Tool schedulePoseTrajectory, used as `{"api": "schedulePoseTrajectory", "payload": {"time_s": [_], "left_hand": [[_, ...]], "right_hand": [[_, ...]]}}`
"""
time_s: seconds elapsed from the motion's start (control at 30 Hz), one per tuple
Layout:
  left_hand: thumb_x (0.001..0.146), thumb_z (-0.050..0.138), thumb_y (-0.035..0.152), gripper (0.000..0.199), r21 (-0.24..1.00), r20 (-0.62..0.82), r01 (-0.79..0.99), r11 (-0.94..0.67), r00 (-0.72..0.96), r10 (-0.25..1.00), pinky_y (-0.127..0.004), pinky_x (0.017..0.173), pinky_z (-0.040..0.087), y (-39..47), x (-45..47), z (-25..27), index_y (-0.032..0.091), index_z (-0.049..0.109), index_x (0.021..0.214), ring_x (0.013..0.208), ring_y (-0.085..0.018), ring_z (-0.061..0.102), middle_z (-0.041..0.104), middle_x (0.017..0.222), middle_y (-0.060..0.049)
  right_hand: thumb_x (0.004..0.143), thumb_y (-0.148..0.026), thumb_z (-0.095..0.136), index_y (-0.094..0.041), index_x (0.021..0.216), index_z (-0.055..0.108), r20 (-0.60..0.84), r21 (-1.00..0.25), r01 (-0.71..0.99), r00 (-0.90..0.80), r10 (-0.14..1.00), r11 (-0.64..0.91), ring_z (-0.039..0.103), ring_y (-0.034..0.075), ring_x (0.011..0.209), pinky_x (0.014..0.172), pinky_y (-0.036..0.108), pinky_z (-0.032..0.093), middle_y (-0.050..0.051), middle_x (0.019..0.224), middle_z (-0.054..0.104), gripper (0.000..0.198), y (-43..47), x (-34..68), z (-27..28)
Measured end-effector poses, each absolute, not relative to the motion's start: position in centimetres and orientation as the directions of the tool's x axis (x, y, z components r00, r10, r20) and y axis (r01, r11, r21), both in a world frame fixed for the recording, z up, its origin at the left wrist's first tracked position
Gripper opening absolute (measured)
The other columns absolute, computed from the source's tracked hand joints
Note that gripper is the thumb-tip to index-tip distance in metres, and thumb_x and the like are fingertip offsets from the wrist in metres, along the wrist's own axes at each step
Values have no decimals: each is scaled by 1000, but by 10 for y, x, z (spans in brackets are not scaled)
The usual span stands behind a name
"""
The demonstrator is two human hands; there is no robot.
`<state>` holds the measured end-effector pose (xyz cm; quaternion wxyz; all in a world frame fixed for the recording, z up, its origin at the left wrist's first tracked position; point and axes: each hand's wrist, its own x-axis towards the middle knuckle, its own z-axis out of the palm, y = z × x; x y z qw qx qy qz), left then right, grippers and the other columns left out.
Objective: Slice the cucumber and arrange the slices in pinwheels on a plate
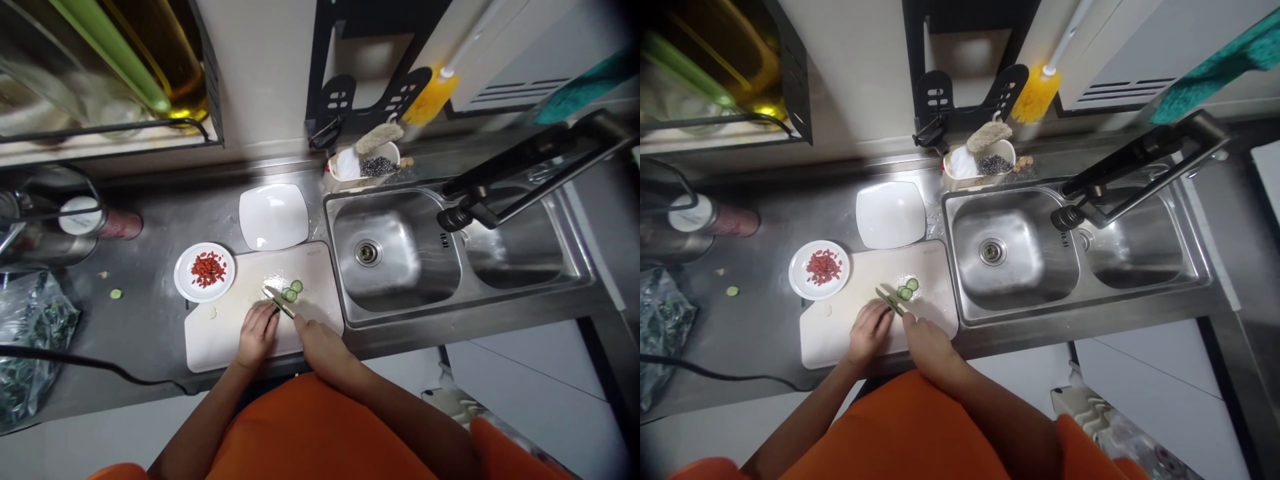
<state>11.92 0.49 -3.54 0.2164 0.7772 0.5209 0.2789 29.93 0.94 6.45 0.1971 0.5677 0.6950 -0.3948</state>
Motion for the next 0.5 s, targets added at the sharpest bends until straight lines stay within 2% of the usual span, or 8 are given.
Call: {"api": "schedulePoseTrajectory", "payload": {"time_s": [0.23, 0.5], "left_hand": [[87, 52, 17, 22, 634, 221, 675, -378, 310, 925, -40, 95, 47, 6, 120, -35, 17, 60, 107, 101, -20, 60, 67, 103, -9], [88, 50, 19, 23, 628, 229, 679, -380, 305, 924, -41, 95, 48, 4, 119, -40, 17, 60, 109, 101, -20, 61, 67, 104, -9]], "right_hand": [[91, -7, 25, -17, 119, 49, -708, -339, 941, -267, 654, 18, 64, 19, 85, 70, 26, 46, 9, 89, 65, 38, 13, 290, 43], [86, -3, 27, -15, 121, 48, -697, -390, 920, -270, 664, -35, 64, 21, 85, 71, 28, 46, 12, 92, 65, 42, 15, 286, 31]]}}
